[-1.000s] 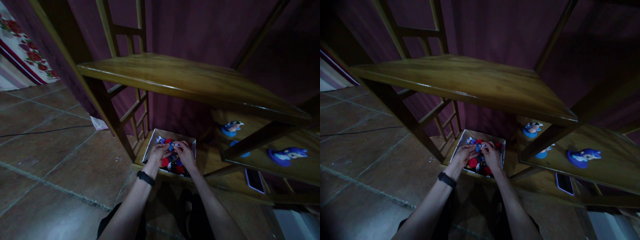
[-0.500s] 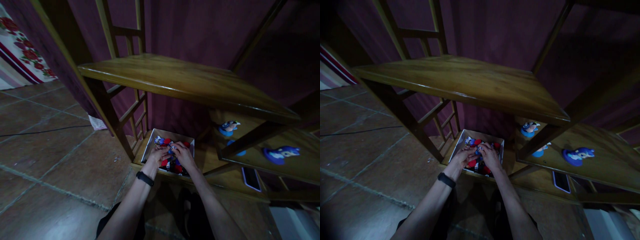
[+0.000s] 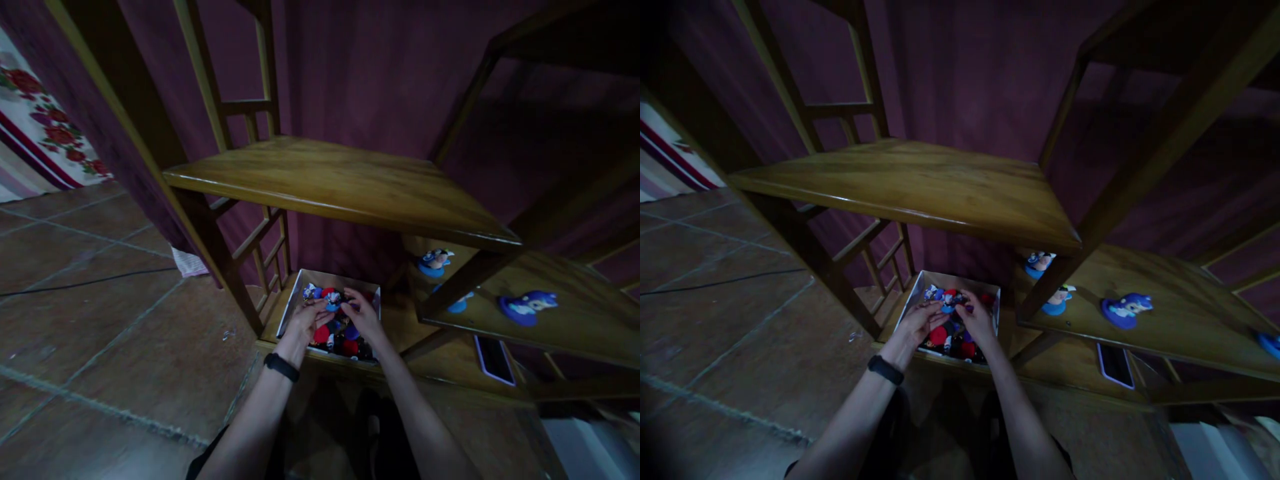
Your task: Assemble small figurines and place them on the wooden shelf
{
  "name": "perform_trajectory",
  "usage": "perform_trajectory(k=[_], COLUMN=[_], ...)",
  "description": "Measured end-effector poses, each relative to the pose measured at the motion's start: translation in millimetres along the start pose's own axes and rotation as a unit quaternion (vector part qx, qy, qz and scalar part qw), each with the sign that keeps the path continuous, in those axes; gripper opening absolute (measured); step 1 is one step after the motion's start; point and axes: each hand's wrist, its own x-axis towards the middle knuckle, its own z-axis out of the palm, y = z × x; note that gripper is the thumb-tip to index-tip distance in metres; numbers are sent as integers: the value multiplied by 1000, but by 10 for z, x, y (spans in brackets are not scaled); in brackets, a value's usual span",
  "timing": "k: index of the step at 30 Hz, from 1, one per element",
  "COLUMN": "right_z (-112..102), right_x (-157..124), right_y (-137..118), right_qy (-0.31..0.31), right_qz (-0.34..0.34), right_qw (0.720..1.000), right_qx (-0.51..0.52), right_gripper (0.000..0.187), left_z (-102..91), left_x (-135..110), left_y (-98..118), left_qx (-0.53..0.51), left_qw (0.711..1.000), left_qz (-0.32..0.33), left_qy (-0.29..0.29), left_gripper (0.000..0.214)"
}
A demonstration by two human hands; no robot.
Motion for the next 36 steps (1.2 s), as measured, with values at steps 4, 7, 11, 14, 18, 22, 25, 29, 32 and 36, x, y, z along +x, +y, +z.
perform_trajectory(k=[4, 7, 11, 14, 18, 22, 25, 29, 32, 36], right_z=[-27, -4, 3, -10, -9, -4, 7, 68, 111, 103], right_x=[33, 32, 35, 40, 32, -6, -43, -76, -73, -57], right_y=[38, 30, 6, -5, 14, 53, 85, 128, 127, 77], right_qy=[-28, -46, -49, -54, -37, -45, -62, -40, -19, -23], right_qz=[53, 73, 98, 120, 146, 161, 162, 168, 170, 167], right_qw=[989, 982, 978, 971, 969, 961, 954, 955, 946, 921], right_qx=[134, 166, 180, 198, 198, 222, 242, 242, 276, 350], right_gripper=[31, 32, 35, 36, 35, 39, 39, 37, 35, 31], left_z=[23, 57, 79, 82, 84, 66, 38, 13, 10, -5], left_x=[-35, -41, -23, -9, -8, -32, -53, -57, -41, -14], left_y=[-1, -24, -36, -45, -72, -81, -87, -113, -114, -86], left_qx=[-4, 8, 28, 34, 43, 53, 60, 83, 91, 115], left_qw=[999, 999, 999, 999, 998, 998, 997, 994, 992, 985], left_qz=[-22, -10, 5, 12, 37, 35, 42, 63, 82, 105], left_qy=[-26, -36, -33, -39, -35, -27, -29, -25, -24, -70], left_gripper=[15, 23, 20, 17, 19, 22, 23, 21, 19, 28])
